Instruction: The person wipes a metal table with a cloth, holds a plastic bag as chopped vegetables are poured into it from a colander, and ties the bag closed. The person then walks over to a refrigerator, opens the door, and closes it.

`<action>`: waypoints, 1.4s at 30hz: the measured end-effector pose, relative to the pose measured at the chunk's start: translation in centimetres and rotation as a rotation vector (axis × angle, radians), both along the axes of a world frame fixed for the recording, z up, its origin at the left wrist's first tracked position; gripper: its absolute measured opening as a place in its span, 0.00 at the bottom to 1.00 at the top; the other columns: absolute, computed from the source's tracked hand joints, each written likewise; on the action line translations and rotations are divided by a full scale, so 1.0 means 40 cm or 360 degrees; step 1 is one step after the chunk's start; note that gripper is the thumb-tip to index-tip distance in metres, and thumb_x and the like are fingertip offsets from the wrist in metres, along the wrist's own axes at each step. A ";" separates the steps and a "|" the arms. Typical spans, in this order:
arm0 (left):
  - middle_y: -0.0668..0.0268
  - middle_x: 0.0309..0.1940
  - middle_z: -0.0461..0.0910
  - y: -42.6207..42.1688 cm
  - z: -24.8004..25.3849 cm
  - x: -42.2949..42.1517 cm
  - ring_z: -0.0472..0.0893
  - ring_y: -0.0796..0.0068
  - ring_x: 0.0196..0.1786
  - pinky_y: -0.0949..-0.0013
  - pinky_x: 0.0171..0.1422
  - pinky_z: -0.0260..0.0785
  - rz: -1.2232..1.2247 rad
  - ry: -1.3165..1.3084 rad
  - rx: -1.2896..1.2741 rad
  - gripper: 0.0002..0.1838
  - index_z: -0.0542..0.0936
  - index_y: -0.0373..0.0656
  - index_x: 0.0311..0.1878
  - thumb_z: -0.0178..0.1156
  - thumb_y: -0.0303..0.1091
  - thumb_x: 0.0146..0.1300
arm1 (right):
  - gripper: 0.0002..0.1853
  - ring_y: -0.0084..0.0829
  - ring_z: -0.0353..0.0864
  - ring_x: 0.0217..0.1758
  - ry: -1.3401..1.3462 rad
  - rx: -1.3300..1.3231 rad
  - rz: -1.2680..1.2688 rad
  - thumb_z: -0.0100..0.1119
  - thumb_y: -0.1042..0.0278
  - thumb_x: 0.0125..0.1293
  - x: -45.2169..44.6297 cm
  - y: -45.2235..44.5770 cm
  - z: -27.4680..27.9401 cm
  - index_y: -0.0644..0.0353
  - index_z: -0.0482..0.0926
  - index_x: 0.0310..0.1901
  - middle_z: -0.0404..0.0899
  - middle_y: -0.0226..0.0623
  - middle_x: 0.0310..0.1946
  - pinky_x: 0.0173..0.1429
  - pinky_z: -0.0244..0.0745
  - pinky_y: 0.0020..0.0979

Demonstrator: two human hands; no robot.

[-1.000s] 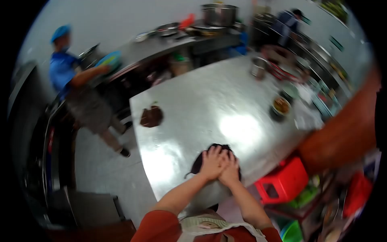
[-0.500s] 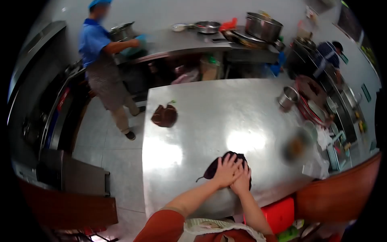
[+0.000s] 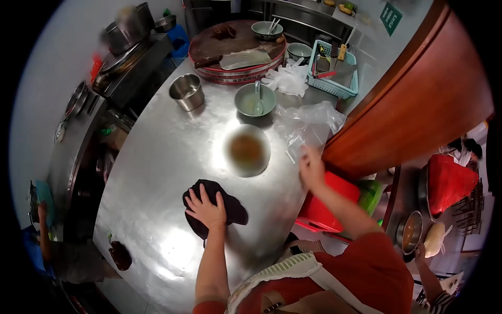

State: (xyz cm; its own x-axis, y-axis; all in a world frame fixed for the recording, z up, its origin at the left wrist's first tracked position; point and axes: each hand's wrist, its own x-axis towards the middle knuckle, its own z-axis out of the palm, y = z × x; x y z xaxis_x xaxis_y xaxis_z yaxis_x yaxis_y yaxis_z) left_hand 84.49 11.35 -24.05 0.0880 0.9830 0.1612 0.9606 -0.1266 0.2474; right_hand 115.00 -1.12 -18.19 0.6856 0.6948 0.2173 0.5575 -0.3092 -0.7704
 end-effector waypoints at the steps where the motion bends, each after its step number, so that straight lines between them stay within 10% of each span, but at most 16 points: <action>1: 0.59 0.74 0.54 0.020 0.001 0.025 0.49 0.49 0.76 0.34 0.74 0.36 -0.0014 0.0011 -0.0003 0.33 0.64 0.61 0.71 0.53 0.58 0.63 | 0.21 0.48 0.73 0.58 -0.0377 0.0015 -0.0057 0.54 0.74 0.60 0.136 0.034 -0.064 0.62 0.72 0.57 0.73 0.49 0.57 0.62 0.68 0.38; 7: 0.58 0.73 0.55 0.080 -0.003 0.067 0.51 0.49 0.75 0.36 0.74 0.38 -0.0024 0.0025 0.0023 0.30 0.67 0.58 0.69 0.51 0.55 0.65 | 0.14 0.52 0.71 0.59 -0.1319 -0.0934 0.0246 0.57 0.67 0.57 0.526 0.206 -0.072 0.58 0.81 0.46 0.80 0.44 0.49 0.61 0.69 0.42; 15: 0.58 0.70 0.62 0.146 -0.003 0.077 0.57 0.51 0.73 0.39 0.73 0.44 -0.0063 0.0000 0.0175 0.26 0.70 0.56 0.67 0.53 0.48 0.65 | 0.12 0.53 0.79 0.39 -0.0621 -0.0191 0.0175 0.58 0.65 0.57 0.491 0.196 0.390 0.63 0.80 0.38 0.80 0.53 0.34 0.41 0.74 0.42; 19: 0.55 0.61 0.70 0.175 -0.001 0.073 0.66 0.50 0.64 0.39 0.66 0.54 -0.0199 -0.0218 0.0244 0.21 0.75 0.47 0.58 0.52 0.45 0.66 | 0.11 0.22 0.67 0.25 -0.0621 0.0389 0.0115 0.54 0.64 0.66 0.482 0.132 0.444 0.64 0.77 0.34 0.68 0.31 0.21 0.29 0.66 0.30; 22: 0.59 0.57 0.74 0.108 -0.018 0.108 0.70 0.54 0.60 0.47 0.62 0.60 -0.0086 -0.0265 0.0378 0.21 0.78 0.50 0.51 0.57 0.38 0.52 | 0.12 0.13 0.67 0.23 0.0522 0.0596 0.0233 0.47 0.60 0.73 0.322 0.103 0.522 0.57 0.77 0.44 0.70 0.22 0.23 0.25 0.61 0.18; 25: 0.56 0.71 0.58 0.007 -0.013 0.128 0.54 0.47 0.73 0.31 0.70 0.43 -0.0544 -0.0565 -0.0128 0.31 0.72 0.53 0.63 0.60 0.47 0.54 | 0.16 0.15 0.68 0.24 0.0465 0.0640 0.0648 0.44 0.56 0.75 0.202 0.140 0.484 0.58 0.76 0.47 0.72 0.25 0.26 0.27 0.65 0.20; 27: 0.56 0.74 0.53 -0.083 0.026 0.092 0.49 0.48 0.76 0.30 0.73 0.34 -0.0542 -0.0554 -0.0407 0.34 0.65 0.58 0.70 0.54 0.58 0.63 | 0.18 0.20 0.74 0.37 0.0915 0.0555 0.0869 0.41 0.55 0.75 0.052 0.165 0.445 0.58 0.74 0.54 0.75 0.35 0.49 0.46 0.71 0.28; 31: 0.59 0.73 0.57 -0.183 0.119 -0.120 0.53 0.54 0.75 0.40 0.75 0.36 -0.0531 -0.2983 -0.1445 0.43 0.58 0.55 0.74 0.44 0.72 0.63 | 0.20 0.21 0.75 0.32 0.1491 0.0429 0.1392 0.39 0.53 0.76 -0.372 0.145 0.398 0.55 0.71 0.59 0.77 0.39 0.55 0.38 0.75 0.26; 33: 0.62 0.68 0.64 -0.247 0.147 -0.253 0.62 0.60 0.71 0.47 0.73 0.53 -0.0673 -0.3667 -0.1192 0.43 0.53 0.54 0.75 0.47 0.70 0.64 | 0.20 0.21 0.75 0.32 0.1758 0.0321 0.1797 0.40 0.52 0.75 -0.526 0.128 0.299 0.55 0.71 0.59 0.77 0.39 0.54 0.35 0.74 0.23; 38: 0.56 0.59 0.73 -0.447 0.273 -0.544 0.77 0.67 0.55 0.64 0.56 0.73 0.0032 -0.3437 -0.0204 0.42 0.55 0.49 0.74 0.63 0.50 0.62 | 0.27 0.33 0.80 0.47 0.1460 -0.0469 0.2162 0.58 0.55 0.68 -0.737 -0.026 0.159 0.59 0.68 0.64 0.77 0.41 0.54 0.50 0.75 0.33; 40: 0.53 0.56 0.74 -0.547 0.297 -0.618 0.80 0.71 0.48 0.70 0.51 0.76 0.0235 -0.3124 0.0036 0.44 0.55 0.43 0.73 0.65 0.48 0.59 | 0.32 0.41 0.73 0.61 -0.0317 0.0058 0.2439 0.65 0.58 0.62 -0.671 -0.006 0.083 0.58 0.67 0.65 0.73 0.46 0.59 0.60 0.70 0.40; 42: 0.51 0.55 0.75 -0.676 0.312 -0.671 0.81 0.73 0.44 0.73 0.47 0.77 0.0417 -0.3089 0.0197 0.47 0.56 0.40 0.72 0.67 0.50 0.55 | 0.39 0.51 0.64 0.67 -0.0895 0.0060 0.1830 0.70 0.53 0.53 -0.552 0.060 0.033 0.58 0.67 0.65 0.66 0.49 0.64 0.68 0.57 0.50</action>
